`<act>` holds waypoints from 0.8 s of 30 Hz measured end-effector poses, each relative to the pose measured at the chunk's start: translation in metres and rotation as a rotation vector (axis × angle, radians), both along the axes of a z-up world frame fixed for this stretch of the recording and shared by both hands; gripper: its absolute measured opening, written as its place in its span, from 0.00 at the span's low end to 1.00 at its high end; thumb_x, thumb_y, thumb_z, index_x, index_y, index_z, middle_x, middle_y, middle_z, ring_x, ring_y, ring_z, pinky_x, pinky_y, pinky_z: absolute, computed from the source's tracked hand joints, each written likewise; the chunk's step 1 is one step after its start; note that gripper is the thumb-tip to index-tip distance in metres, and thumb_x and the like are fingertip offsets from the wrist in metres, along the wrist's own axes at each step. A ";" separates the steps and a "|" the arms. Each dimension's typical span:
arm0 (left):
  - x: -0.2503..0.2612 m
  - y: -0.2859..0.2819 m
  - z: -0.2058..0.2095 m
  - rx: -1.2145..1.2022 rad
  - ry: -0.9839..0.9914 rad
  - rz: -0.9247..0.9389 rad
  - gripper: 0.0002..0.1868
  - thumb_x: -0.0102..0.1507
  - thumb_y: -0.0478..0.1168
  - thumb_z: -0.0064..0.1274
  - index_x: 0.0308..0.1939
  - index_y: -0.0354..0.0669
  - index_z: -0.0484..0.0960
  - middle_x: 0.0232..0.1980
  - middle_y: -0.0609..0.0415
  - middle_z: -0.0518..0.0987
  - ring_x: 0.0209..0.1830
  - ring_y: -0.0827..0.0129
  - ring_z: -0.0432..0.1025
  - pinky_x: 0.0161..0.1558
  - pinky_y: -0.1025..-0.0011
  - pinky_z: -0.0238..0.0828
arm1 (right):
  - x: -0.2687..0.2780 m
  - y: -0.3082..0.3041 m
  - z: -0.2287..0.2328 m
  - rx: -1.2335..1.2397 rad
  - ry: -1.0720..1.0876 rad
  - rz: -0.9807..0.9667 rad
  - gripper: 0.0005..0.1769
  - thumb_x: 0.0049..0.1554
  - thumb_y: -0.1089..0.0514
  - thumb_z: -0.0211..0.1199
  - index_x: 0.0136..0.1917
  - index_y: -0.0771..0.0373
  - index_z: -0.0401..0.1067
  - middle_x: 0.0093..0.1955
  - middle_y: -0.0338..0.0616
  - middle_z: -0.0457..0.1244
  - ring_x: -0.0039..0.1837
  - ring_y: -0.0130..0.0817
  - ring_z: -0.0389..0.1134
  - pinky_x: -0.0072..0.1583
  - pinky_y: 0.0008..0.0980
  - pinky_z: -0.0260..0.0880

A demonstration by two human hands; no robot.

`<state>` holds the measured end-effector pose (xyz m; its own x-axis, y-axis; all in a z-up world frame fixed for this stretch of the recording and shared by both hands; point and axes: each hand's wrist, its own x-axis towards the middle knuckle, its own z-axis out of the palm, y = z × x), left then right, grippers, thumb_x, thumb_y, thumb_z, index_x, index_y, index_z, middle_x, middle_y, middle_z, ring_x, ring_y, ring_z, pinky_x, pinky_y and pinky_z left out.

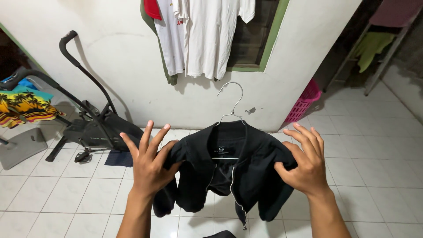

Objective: The person picks a black jacket from a pile of clothes, places it on a hanger, and hangs it on a wall-mounted rack. They smooth the shoulders and sleeves, then zip the jacket closed.

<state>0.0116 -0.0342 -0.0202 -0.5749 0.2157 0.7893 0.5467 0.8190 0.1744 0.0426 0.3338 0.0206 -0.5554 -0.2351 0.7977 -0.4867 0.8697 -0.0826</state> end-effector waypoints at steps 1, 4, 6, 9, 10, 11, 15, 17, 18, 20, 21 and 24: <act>0.001 0.001 -0.001 -0.001 0.000 0.001 0.31 0.44 0.44 0.72 0.51 0.52 0.83 0.73 0.56 0.71 0.81 0.47 0.54 0.71 0.15 0.16 | 0.000 0.001 -0.001 -0.001 0.000 0.001 0.13 0.39 0.66 0.64 0.42 0.64 0.74 0.63 0.46 0.66 0.74 0.48 0.62 0.79 0.58 0.54; 0.002 0.003 0.000 -0.006 0.012 0.013 0.30 0.46 0.47 0.72 0.53 0.53 0.83 0.73 0.56 0.71 0.81 0.47 0.54 0.71 0.17 0.13 | -0.001 0.005 0.000 -0.003 -0.001 -0.001 0.13 0.39 0.65 0.65 0.42 0.63 0.75 0.63 0.46 0.66 0.74 0.48 0.62 0.79 0.58 0.53; 0.004 0.005 0.004 0.001 0.013 0.032 0.29 0.46 0.45 0.71 0.52 0.52 0.84 0.73 0.56 0.71 0.81 0.47 0.54 0.71 0.17 0.13 | -0.002 0.007 0.001 -0.007 -0.004 0.008 0.14 0.39 0.65 0.65 0.42 0.64 0.76 0.63 0.46 0.66 0.74 0.48 0.62 0.79 0.59 0.53; 0.006 0.007 0.006 0.029 0.033 0.008 0.29 0.46 0.44 0.72 0.51 0.52 0.83 0.72 0.55 0.72 0.81 0.46 0.55 0.71 0.16 0.15 | 0.000 0.009 0.004 -0.009 0.003 0.001 0.13 0.39 0.65 0.66 0.41 0.64 0.75 0.62 0.45 0.66 0.74 0.48 0.62 0.79 0.61 0.53; 0.007 0.009 0.008 0.028 0.035 0.007 0.29 0.46 0.44 0.72 0.51 0.52 0.83 0.72 0.55 0.72 0.81 0.46 0.55 0.71 0.16 0.15 | 0.001 0.010 0.005 -0.010 0.005 0.000 0.13 0.39 0.65 0.66 0.41 0.64 0.75 0.62 0.45 0.66 0.74 0.48 0.62 0.79 0.61 0.53; 0.009 0.010 0.010 0.042 0.037 -0.008 0.28 0.44 0.42 0.71 0.48 0.51 0.84 0.71 0.55 0.72 0.80 0.46 0.55 0.72 0.16 0.15 | 0.002 0.011 0.005 -0.010 0.002 0.001 0.13 0.39 0.65 0.65 0.42 0.64 0.75 0.62 0.45 0.66 0.74 0.48 0.62 0.79 0.60 0.53; 0.015 0.010 0.011 0.049 0.037 -0.050 0.26 0.43 0.43 0.71 0.45 0.49 0.85 0.71 0.53 0.72 0.80 0.45 0.55 0.72 0.16 0.15 | 0.008 0.011 0.009 -0.003 0.019 0.014 0.13 0.39 0.67 0.65 0.42 0.64 0.75 0.62 0.46 0.66 0.73 0.49 0.63 0.79 0.61 0.54; 0.019 0.010 0.011 0.049 0.038 -0.051 0.26 0.42 0.43 0.71 0.44 0.49 0.85 0.70 0.53 0.73 0.80 0.46 0.55 0.72 0.17 0.15 | 0.010 0.012 0.004 -0.006 0.020 0.015 0.14 0.39 0.67 0.65 0.42 0.64 0.75 0.62 0.45 0.66 0.73 0.49 0.63 0.79 0.61 0.54; 0.020 0.009 0.011 0.049 0.040 -0.051 0.26 0.41 0.43 0.72 0.44 0.49 0.85 0.70 0.53 0.73 0.80 0.46 0.55 0.73 0.18 0.15 | 0.009 0.013 0.002 -0.007 0.021 0.017 0.14 0.39 0.66 0.65 0.42 0.64 0.75 0.62 0.45 0.66 0.73 0.49 0.62 0.79 0.60 0.54; 0.020 0.008 0.013 0.041 0.023 -0.059 0.27 0.41 0.42 0.72 0.44 0.48 0.85 0.71 0.53 0.73 0.80 0.47 0.54 0.73 0.18 0.15 | 0.008 0.011 0.006 -0.005 0.020 0.025 0.14 0.39 0.66 0.65 0.42 0.64 0.75 0.62 0.45 0.67 0.73 0.48 0.63 0.79 0.60 0.54; 0.022 0.006 0.012 0.032 0.000 -0.066 0.28 0.40 0.42 0.71 0.44 0.48 0.84 0.71 0.53 0.72 0.80 0.47 0.54 0.73 0.18 0.15 | 0.009 0.010 0.006 -0.003 0.012 0.034 0.14 0.39 0.67 0.65 0.42 0.64 0.75 0.61 0.46 0.67 0.73 0.48 0.63 0.80 0.60 0.54; 0.023 0.003 0.011 0.020 -0.015 -0.063 0.28 0.39 0.42 0.72 0.43 0.47 0.85 0.72 0.53 0.71 0.80 0.48 0.53 0.74 0.20 0.16 | 0.012 0.007 0.008 0.011 0.009 0.055 0.14 0.39 0.66 0.65 0.42 0.65 0.74 0.61 0.46 0.67 0.72 0.48 0.63 0.79 0.59 0.55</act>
